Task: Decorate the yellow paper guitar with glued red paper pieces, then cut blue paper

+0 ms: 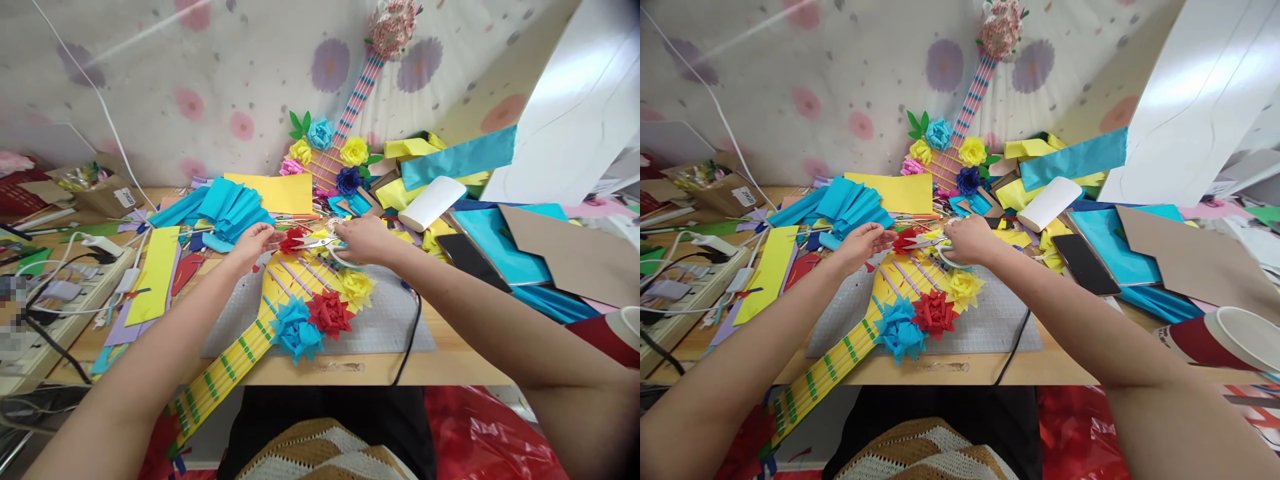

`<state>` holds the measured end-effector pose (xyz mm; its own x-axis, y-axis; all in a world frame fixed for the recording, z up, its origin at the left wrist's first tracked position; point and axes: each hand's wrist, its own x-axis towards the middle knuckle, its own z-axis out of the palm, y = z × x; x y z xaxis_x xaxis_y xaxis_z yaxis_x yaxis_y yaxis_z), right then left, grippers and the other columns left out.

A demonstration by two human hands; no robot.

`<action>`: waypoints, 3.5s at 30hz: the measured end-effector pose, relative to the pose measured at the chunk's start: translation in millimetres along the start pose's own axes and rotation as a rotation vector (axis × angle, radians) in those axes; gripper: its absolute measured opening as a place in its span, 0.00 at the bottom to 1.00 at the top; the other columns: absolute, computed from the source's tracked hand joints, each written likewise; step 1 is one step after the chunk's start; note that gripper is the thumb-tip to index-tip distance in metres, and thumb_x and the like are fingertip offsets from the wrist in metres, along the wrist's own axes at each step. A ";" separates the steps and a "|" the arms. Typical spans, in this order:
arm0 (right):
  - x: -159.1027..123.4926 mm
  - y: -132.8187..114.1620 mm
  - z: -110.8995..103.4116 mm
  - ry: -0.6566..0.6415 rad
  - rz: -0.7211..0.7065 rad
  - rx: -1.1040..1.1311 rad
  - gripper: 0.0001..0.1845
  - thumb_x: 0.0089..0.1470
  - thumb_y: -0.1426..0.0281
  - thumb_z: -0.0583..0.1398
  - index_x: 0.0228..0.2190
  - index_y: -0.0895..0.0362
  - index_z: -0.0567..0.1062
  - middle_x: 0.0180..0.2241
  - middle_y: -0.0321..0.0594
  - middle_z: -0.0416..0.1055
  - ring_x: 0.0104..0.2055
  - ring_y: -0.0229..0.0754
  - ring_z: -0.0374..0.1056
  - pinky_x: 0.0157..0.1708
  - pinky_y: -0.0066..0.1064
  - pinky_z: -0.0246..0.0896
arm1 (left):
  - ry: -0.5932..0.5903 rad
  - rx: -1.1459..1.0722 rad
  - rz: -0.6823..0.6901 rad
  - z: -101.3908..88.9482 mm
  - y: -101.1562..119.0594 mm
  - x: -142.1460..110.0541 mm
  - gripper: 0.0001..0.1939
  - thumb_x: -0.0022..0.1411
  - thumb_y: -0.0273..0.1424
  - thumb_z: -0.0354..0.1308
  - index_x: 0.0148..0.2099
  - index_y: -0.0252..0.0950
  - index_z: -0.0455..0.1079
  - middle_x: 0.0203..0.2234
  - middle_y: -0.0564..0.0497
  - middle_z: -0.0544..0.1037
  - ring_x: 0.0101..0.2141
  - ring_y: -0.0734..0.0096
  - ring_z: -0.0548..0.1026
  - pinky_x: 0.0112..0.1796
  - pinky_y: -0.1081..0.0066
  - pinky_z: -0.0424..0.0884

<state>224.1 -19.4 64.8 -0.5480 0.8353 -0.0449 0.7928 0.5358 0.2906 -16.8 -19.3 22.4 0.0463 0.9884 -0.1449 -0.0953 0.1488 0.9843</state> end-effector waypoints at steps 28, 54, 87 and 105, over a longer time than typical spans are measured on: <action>-5.1 -0.8 -4.0 -0.052 0.141 0.016 0.23 0.52 0.54 0.50 0.35 0.59 0.74 0.33 0.51 0.75 0.35 0.50 0.70 0.27 0.32 0.52 | 0.013 1.375 0.269 8.7 -9.4 -2.5 0.12 0.53 0.36 0.54 0.39 0.41 0.74 0.26 0.50 0.75 0.29 0.64 0.71 0.28 0.71 0.58; -9.1 3.6 -5.8 0.003 0.152 0.020 0.22 0.52 0.53 0.50 0.35 0.57 0.71 0.34 0.48 0.74 0.35 0.48 0.70 0.24 0.30 0.47 | 0.077 0.058 0.180 -24.0 9.7 -3.2 0.12 0.42 0.34 0.63 0.27 0.34 0.65 0.28 0.52 0.75 0.33 0.71 0.74 0.35 0.70 0.70; -86.2 53.4 21.2 0.126 0.679 0.333 0.29 0.53 0.46 0.44 0.35 0.56 0.71 0.34 0.50 0.74 0.34 0.52 0.68 0.25 0.32 0.50 | 0.120 0.611 0.009 -28.8 8.1 -26.2 0.14 0.33 0.34 0.70 0.21 0.34 0.68 0.13 0.51 0.73 0.16 0.71 0.70 0.18 0.73 0.61; -110.4 58.0 40.6 0.027 0.709 0.309 0.24 0.52 0.52 0.48 0.36 0.57 0.72 0.36 0.48 0.74 0.37 0.52 0.69 0.25 0.32 0.50 | 0.013 1.234 0.105 85.3 -14.4 -30.2 0.11 0.49 0.40 0.59 0.33 0.38 0.71 0.31 0.51 0.76 0.31 0.67 0.72 0.27 0.72 0.60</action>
<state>341.4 -75.5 47.7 0.1151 0.9904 0.0770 0.9929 -0.1124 -0.0392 68.0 -54.0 21.2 0.0847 0.9949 -0.0541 0.9027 -0.0537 0.4269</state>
